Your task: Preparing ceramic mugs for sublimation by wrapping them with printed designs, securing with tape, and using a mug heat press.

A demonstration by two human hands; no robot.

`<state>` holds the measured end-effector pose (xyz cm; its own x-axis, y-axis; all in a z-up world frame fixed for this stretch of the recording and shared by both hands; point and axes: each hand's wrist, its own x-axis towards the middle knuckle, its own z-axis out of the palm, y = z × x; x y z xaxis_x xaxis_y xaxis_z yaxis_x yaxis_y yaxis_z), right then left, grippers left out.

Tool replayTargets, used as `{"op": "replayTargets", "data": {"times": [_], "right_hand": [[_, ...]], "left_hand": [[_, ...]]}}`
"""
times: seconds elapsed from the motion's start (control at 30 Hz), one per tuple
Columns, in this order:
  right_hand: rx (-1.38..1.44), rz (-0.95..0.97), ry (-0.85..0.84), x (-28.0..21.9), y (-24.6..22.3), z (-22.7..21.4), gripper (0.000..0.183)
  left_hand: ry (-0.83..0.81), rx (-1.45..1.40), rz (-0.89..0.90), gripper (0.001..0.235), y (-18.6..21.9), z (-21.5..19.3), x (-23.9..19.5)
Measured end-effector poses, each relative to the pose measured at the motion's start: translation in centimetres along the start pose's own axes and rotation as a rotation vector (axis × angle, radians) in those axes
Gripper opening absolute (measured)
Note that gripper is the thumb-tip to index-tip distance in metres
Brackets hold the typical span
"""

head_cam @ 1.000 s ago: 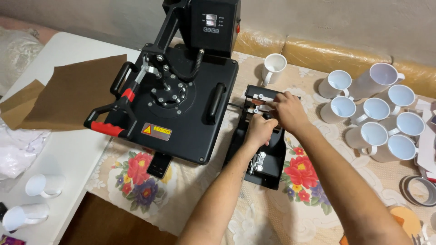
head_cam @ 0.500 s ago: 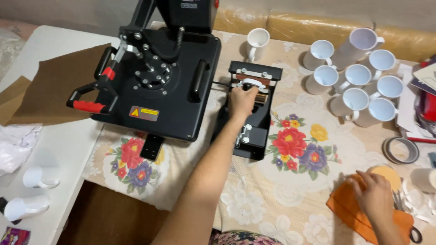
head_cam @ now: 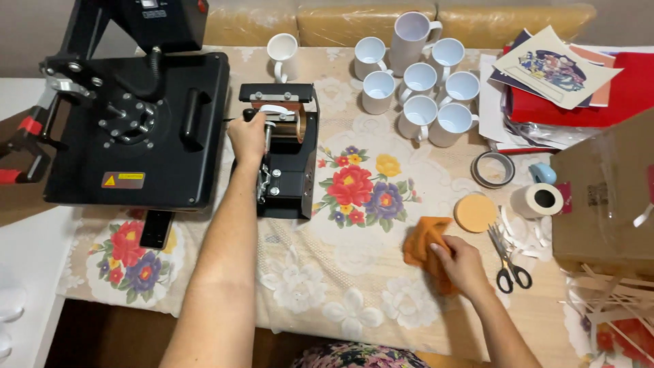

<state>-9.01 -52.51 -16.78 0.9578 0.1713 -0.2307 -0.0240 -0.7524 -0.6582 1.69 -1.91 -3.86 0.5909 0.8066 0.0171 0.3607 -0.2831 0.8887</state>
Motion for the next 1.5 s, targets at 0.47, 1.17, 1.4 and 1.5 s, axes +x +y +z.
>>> {"op": "replayTargets", "data": {"times": [0.47,1.17,1.4,1.5], "right_hand": [[-0.378,-0.379,0.136,0.3,-7.7,1.4,0.087],[-0.520,-0.445,0.484,8.2,-0.4,12.5,0.039],[-0.588,-0.418,0.492,7.9,0.7,13.4,0.039],[-0.617,-0.404,0.488,7.9,0.7,13.4,0.037]], "left_hand": [[0.044,0.037,0.008,0.025,-0.9,0.3,0.7],[0.029,0.034,0.048,0.027,0.7,-0.2,0.6],[-0.038,-0.096,0.060,0.031,1.6,-1.4,-1.1],[-0.065,-0.085,0.054,0.032,1.7,-1.6,-1.0]]}}
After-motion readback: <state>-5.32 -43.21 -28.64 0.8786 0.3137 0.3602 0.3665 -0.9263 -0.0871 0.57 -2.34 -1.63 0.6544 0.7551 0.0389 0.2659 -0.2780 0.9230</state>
